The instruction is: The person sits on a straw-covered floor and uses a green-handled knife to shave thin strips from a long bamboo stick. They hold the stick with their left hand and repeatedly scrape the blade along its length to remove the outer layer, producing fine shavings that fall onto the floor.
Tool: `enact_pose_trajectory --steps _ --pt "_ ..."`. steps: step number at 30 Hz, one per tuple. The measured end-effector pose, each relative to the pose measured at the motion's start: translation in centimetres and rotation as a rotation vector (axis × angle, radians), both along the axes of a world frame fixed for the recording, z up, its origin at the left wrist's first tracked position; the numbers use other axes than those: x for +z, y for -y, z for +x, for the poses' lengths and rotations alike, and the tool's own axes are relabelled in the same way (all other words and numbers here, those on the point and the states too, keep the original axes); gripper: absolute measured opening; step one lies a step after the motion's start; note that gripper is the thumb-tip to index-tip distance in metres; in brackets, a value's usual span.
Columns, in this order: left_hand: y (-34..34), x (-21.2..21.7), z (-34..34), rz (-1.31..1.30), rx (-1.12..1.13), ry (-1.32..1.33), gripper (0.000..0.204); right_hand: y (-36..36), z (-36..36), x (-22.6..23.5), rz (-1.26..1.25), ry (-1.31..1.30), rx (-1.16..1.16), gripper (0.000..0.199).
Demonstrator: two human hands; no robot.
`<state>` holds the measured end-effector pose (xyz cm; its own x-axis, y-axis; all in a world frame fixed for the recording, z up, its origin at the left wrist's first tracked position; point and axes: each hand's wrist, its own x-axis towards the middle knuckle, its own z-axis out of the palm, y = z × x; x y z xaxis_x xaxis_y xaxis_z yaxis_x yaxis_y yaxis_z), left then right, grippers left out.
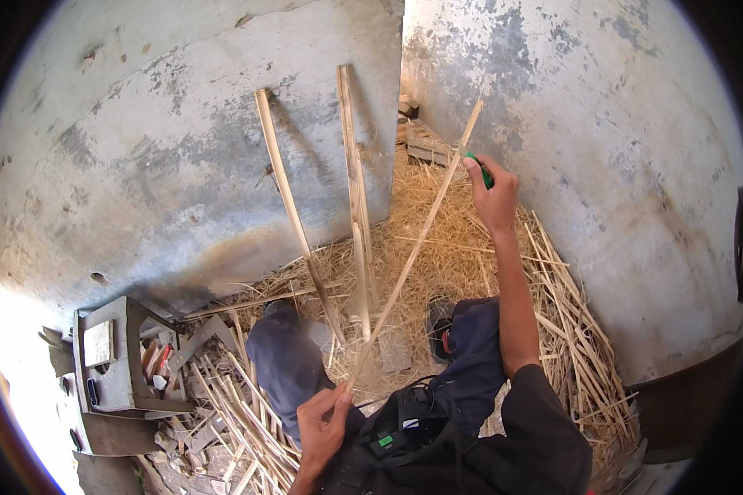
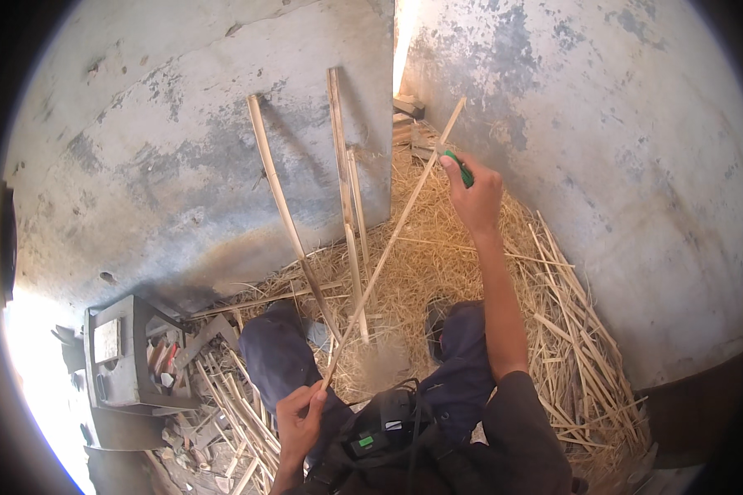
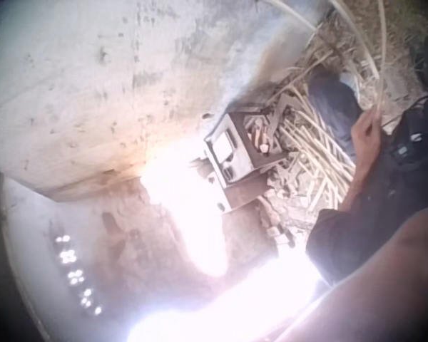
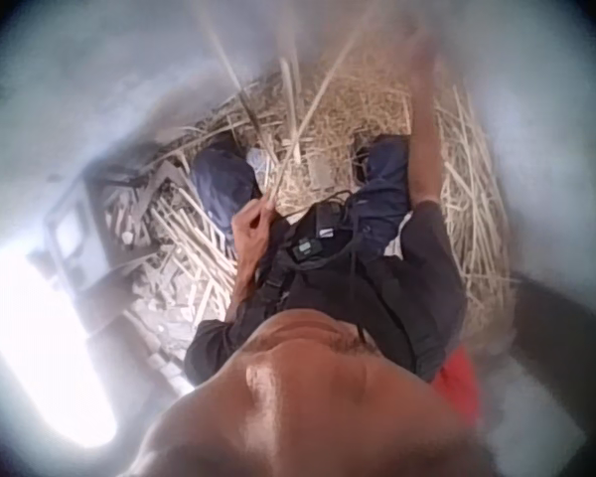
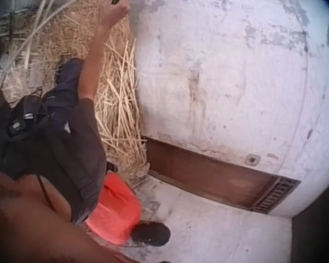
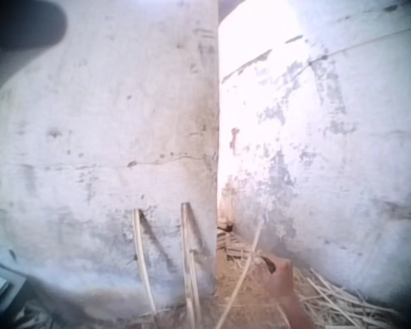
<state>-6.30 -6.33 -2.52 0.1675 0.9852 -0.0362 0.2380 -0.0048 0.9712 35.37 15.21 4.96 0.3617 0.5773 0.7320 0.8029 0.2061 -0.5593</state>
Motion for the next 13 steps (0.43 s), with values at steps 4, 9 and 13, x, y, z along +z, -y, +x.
enact_pose_trajectory --steps 4,9,13 --pt "0.5 -0.9 -0.7 0.026 -0.005 0.008 0.026 -1.3 2.5 -0.6 0.019 -0.051 -0.077 0.04" --pt "0.9 -1.6 -1.6 -0.047 -0.045 0.026 0.023 -1.8 4.8 -0.5 -0.01 -0.129 -0.184 0.044" --pt "1.1 -2.4 -2.5 -0.122 -0.049 0.064 0.023 -2.4 7.7 -0.8 -0.057 -0.129 -0.142 0.049"
